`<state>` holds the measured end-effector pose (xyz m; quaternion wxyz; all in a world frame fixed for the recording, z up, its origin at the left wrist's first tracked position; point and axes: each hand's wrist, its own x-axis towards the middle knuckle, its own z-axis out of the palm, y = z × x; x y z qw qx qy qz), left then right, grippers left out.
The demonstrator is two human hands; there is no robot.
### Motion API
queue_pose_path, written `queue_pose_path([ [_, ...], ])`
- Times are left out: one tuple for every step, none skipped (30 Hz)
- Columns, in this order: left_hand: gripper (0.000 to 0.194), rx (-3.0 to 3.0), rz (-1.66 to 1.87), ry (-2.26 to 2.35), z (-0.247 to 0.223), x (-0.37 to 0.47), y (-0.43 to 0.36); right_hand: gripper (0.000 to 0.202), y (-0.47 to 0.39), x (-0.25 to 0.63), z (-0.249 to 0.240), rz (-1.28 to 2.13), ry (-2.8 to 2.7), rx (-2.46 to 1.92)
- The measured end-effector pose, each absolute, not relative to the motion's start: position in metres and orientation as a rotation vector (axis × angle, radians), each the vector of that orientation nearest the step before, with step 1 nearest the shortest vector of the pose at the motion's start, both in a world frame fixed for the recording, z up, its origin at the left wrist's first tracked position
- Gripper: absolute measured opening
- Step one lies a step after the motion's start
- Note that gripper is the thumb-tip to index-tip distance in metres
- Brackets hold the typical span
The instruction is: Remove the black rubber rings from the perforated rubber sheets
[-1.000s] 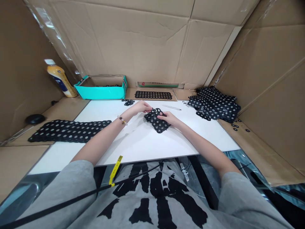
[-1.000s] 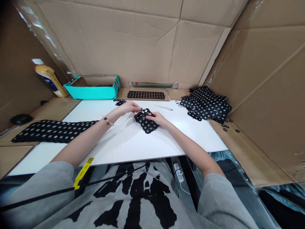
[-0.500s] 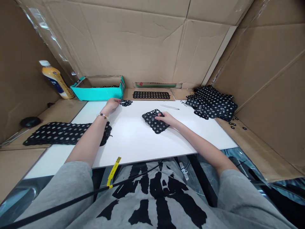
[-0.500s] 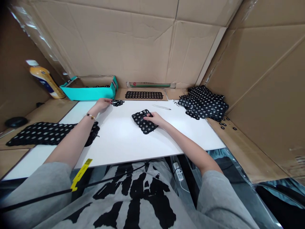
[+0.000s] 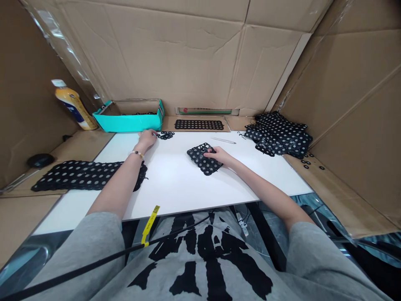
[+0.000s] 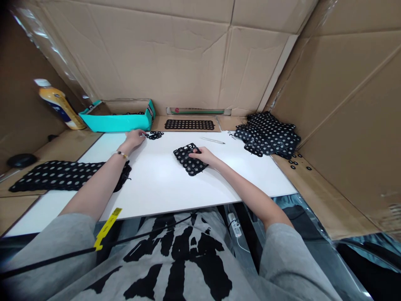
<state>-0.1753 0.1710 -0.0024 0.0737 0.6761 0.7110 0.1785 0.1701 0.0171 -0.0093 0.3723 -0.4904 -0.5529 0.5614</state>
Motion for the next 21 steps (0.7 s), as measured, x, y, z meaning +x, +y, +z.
queue_pose_path([
  [0.043, 2.043, 0.530, 2.144, -0.0027, -0.1763, 0.1727, 0.042, 0.0170, 0.1702, -0.0092, 1.442, -1.417, -1.258],
  [0.042, 2.057, 0.523, 2.148, -0.0031, -0.1773, 0.1744, 0.042, 0.0168, 0.1703, -0.0091, 1.445, -1.417, -1.259],
  [0.041, 2.068, 0.516, 2.145, -0.0036, -0.1782, 0.1758, 0.042, 0.0166, 0.1703, -0.0089, 1.447, -1.418, -1.259],
  [0.040, 2.074, 0.511, 2.137, -0.0042, -0.1790, 0.1769, 0.042, 0.0164, 0.1703, -0.0087, 1.447, -1.419, -1.262],
  [0.039, 2.083, 0.510, 2.129, -0.0048, -0.1796, 0.1777, 0.043, 0.0162, 0.1702, -0.0086, 1.444, -1.419, -1.266],
  [0.037, 2.091, 0.516, 2.121, -0.0053, -0.1800, 0.1781, 0.043, 0.0160, 0.1701, -0.0084, 1.442, -1.418, -1.269],
  [0.035, 2.096, 0.525, 2.118, -0.0059, -0.1803, 0.1782, 0.043, 0.0159, 0.1700, -0.0082, 1.441, -1.417, -1.269],
  [0.034, 2.097, 0.535, 2.118, -0.0063, -0.1805, 0.1781, 0.043, 0.0159, 0.1699, -0.0081, 1.441, -1.414, -1.268],
  [0.034, 2.098, 0.547, 2.117, -0.0067, -0.1807, 0.1778, 0.043, 0.0160, 0.1697, -0.0081, 1.442, -1.413, -1.265],
  [0.034, 2.099, 0.563, 2.114, -0.0069, -0.1809, 0.1774, 0.043, 0.0161, 0.1696, -0.0081, 1.444, -1.413, -1.262],
  [0.033, 2.101, 0.580, 2.106, -0.0070, -0.1813, 0.1770, 0.043, 0.0163, 0.1696, -0.0081, 1.444, -1.415, -1.261],
  [0.033, 2.104, 0.594, 2.095, -0.0070, -0.1817, 0.1764, 0.043, 0.0165, 0.1695, -0.0082, 1.439, -1.419, -1.262],
  [0.031, 2.106, 0.607, 2.082, -0.0069, -0.1822, 0.1758, 0.043, 0.0168, 0.1696, -0.0083, 1.432, -1.426, -1.267],
  [0.030, 2.104, 0.618, 2.071, -0.0067, -0.1826, 0.1752, 0.043, 0.0169, 0.1696, -0.0084, 1.425, -1.432, -1.273],
  [0.029, 2.094, 0.625, 2.073, -0.0065, -0.1827, 0.1745, 0.043, 0.0171, 0.1697, -0.0084, 1.418, -1.438, -1.279],
  [0.029, 2.076, 0.638, 2.085, -0.0061, -0.1826, 0.1739, 0.044, 0.0171, 0.1697, -0.0083, 1.412, -1.445, -1.283],
  [0.029, 2.049, 0.665, 2.099, -0.0056, -0.1821, 0.1733, 0.043, 0.0171, 0.1697, -0.0081, 1.408, -1.452, -1.284],
  [0.029, 2.021, 0.708, 2.106, -0.0051, -0.1812, 0.1729, 0.043, 0.0169, 0.1697, -0.0078, 1.404, -1.458, -1.284],
  [0.030, 1.995, 0.760, 2.096, -0.0045, -0.1800, 0.1725, 0.043, 0.0166, 0.1696, -0.0074, 1.400, -1.462, -1.286],
  [0.031, 1.975, 0.805, 2.071, -0.0039, -0.1787, 0.1723, 0.043, 0.0162, 0.1695, -0.0069, 1.394, -1.468, -1.287],
  [0.032, 1.963, 0.836, 2.038, -0.0033, -0.1775, 0.1722, 0.042, 0.0157, 0.1694, -0.0063, 1.387, -1.471, -1.286],
])
